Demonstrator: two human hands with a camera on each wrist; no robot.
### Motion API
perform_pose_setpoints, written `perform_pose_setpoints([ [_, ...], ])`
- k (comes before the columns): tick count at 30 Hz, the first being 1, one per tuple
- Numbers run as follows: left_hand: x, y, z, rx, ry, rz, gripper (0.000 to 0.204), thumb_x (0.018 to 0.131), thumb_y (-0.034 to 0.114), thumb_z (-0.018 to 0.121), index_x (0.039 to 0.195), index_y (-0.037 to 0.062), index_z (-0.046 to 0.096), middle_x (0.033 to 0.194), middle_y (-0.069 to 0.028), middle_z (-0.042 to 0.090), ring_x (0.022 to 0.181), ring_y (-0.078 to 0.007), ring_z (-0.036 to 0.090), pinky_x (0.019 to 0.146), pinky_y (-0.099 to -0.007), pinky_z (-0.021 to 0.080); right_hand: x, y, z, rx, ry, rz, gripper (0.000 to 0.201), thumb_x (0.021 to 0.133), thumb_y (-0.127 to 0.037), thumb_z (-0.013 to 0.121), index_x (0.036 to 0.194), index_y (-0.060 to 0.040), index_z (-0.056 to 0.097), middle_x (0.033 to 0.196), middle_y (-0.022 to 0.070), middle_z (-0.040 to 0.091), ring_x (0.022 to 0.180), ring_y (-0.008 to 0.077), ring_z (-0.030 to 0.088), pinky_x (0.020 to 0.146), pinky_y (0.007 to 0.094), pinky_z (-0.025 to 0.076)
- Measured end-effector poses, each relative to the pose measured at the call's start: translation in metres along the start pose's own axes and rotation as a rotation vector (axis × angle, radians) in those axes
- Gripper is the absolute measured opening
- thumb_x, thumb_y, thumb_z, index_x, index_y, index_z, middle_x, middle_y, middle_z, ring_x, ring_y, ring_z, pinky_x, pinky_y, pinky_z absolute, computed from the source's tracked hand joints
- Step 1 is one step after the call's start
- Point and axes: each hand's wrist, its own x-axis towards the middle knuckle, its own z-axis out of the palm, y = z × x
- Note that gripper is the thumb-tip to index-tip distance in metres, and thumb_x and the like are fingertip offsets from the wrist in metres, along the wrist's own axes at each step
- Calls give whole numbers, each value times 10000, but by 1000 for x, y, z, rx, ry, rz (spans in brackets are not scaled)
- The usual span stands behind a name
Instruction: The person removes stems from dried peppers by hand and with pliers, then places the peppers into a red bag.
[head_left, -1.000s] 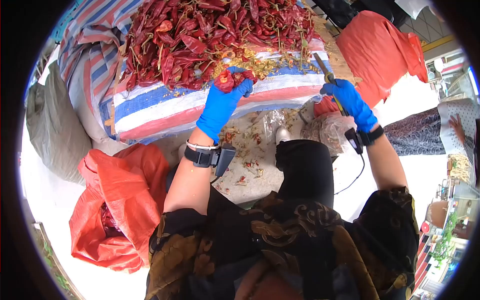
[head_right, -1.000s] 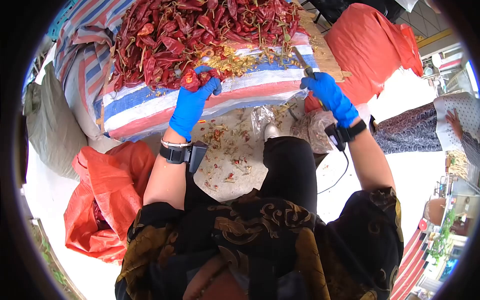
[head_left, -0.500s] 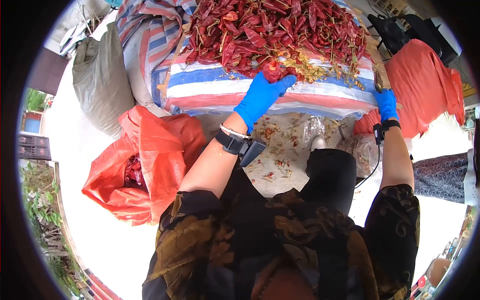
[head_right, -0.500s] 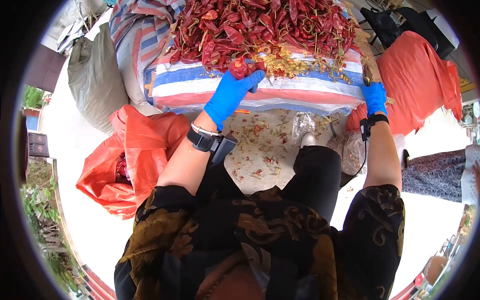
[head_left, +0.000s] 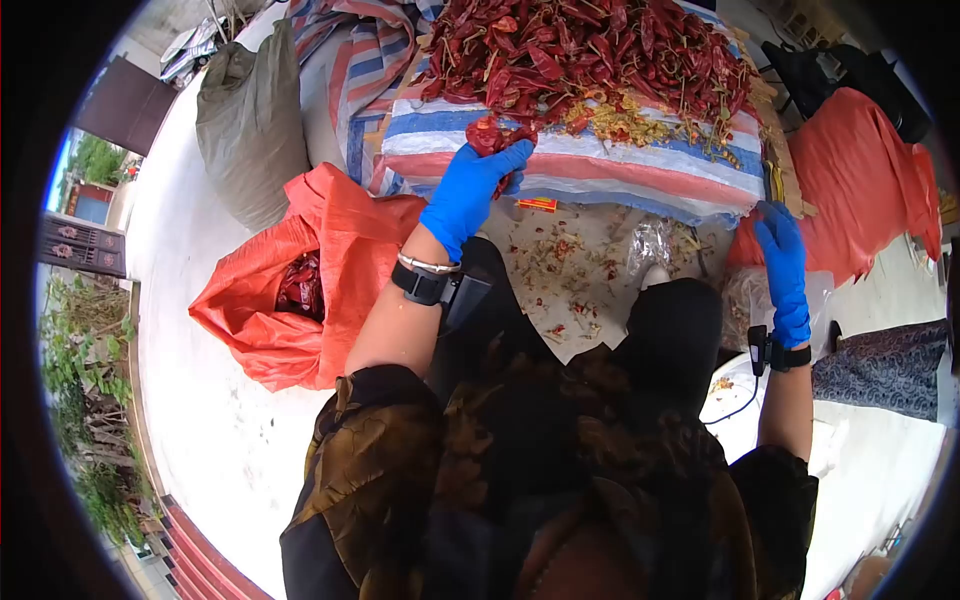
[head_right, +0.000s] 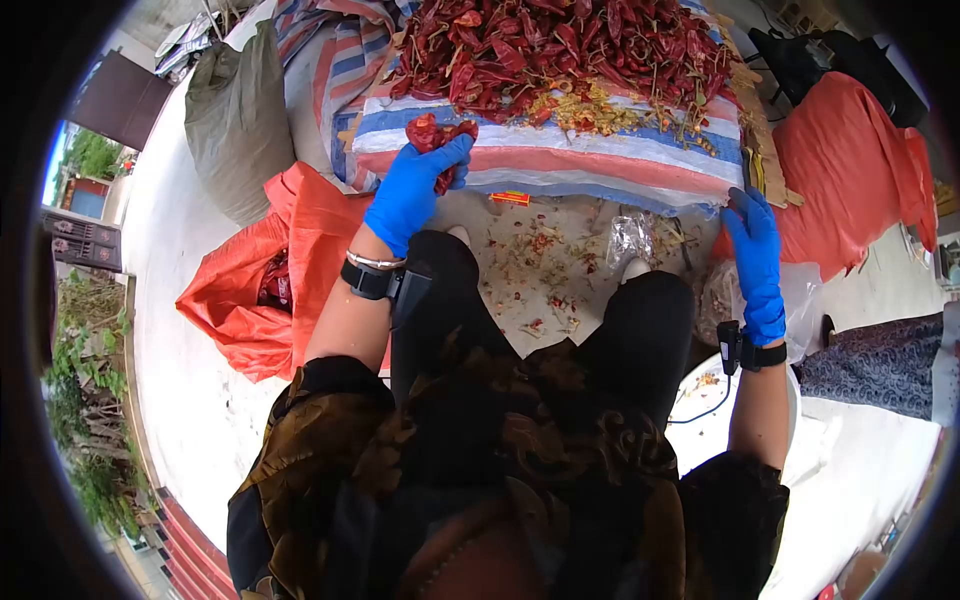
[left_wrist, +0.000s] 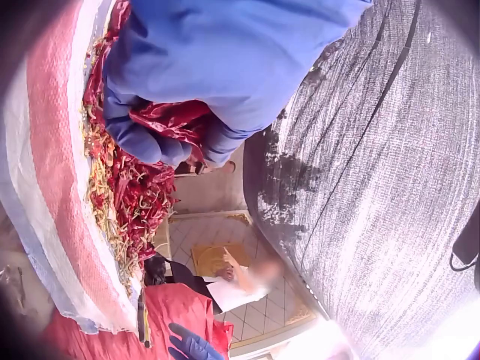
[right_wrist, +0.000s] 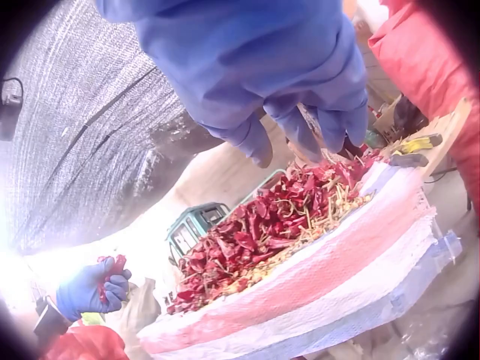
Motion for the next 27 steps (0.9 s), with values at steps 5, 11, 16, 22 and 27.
perform_pose_setpoints([
  [5,-70,45,-78,245,329,189,159,795,176,638,902,66,598,716,35,532,569,-44,443,497,-199,334,-34,-7,-15,-77,25,-74,285,838,-116,547,1098,0,557,1174,147,509,1107,248,469,941,311,352],
  [11,-117,15,-235,632,772,317,421,708,233,721,1011,1,541,911,-61,616,755,-157,584,667,-297,478,-54,-33,-21,-22,8,-21,281,840,-121,542,1098,-12,565,1193,158,497,1124,263,463,954,322,347],
  [16,-149,-26,-296,700,900,-209,592,615,315,787,1010,-50,540,839,-87,616,713,-162,580,633,-300,477,-58,-58,-21,30,-48,-82,283,830,-136,560,1077,1,570,1172,163,505,1067,230,509,895,293,400],
  [22,-161,-14,-270,945,906,-156,920,587,398,790,1190,-150,363,1063,-241,554,940,-289,573,768,-341,470,-68,-90,-38,81,-64,-130,264,830,-127,563,1061,-1,579,1152,156,516,1067,232,509,897,298,396],
  [27,-157,28,-210,868,865,227,941,609,422,771,1243,-122,337,1265,-255,414,1162,-314,432,949,-351,358,-71,-113,-38,117,-68,-150,249,829,-116,565,1050,-4,585,1150,146,519,1070,222,507,893,292,395],
])
